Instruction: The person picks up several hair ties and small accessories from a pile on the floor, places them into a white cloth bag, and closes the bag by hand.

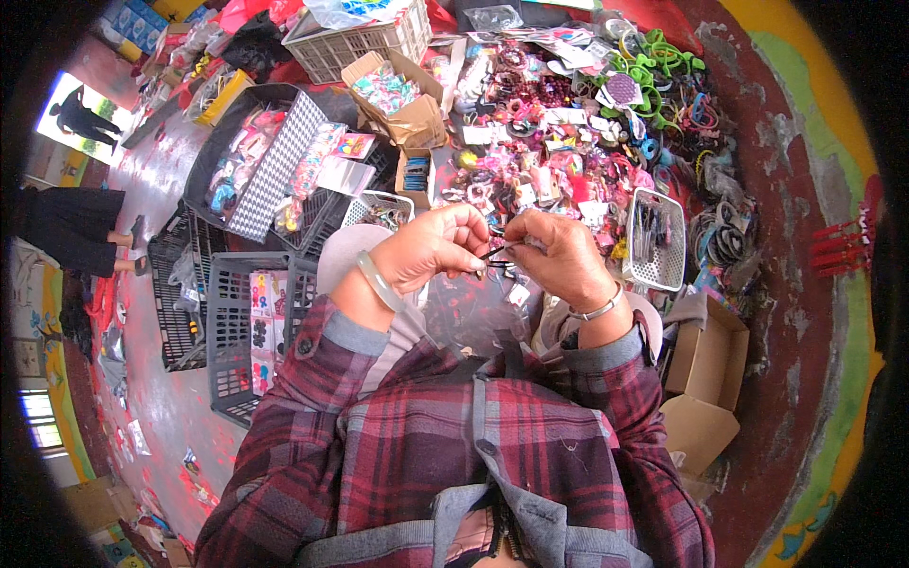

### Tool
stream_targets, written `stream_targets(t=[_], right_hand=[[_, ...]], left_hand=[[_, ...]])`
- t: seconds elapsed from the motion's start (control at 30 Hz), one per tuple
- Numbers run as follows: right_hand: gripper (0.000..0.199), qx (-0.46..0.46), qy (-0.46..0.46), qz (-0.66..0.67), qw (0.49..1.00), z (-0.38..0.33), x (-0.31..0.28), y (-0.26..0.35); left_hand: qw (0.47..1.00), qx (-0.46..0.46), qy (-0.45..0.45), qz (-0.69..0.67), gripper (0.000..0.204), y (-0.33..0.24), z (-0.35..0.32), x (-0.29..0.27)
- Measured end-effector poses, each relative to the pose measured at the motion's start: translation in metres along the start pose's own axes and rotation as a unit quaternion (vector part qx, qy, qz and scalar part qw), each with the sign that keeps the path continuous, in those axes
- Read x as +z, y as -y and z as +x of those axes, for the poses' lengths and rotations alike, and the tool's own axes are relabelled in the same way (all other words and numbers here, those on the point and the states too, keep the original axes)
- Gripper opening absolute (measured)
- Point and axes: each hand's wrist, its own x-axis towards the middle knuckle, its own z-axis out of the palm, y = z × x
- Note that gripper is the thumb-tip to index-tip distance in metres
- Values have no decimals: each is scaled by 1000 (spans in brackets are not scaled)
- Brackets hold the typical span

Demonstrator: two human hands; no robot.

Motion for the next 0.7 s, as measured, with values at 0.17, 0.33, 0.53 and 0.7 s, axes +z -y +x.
stream_targets(t=[0.17,0.33,0.53,0.7], right_hand=[[11,41,-35,16,998,-4,-9,-12],[6,128,-62,302,943,-5,-21,-14],[19,137,-242,567,775,5,-19,-25],[35,130,-261,716,635,8,-24,-34]], left_hand=[[981,104,68,-147,28,5,-2,-15],[957,142,74,-242,28,8,-7,-23],[913,124,40,-387,22,17,3,-20],[894,107,-43,-433,16,26,13,-11]])
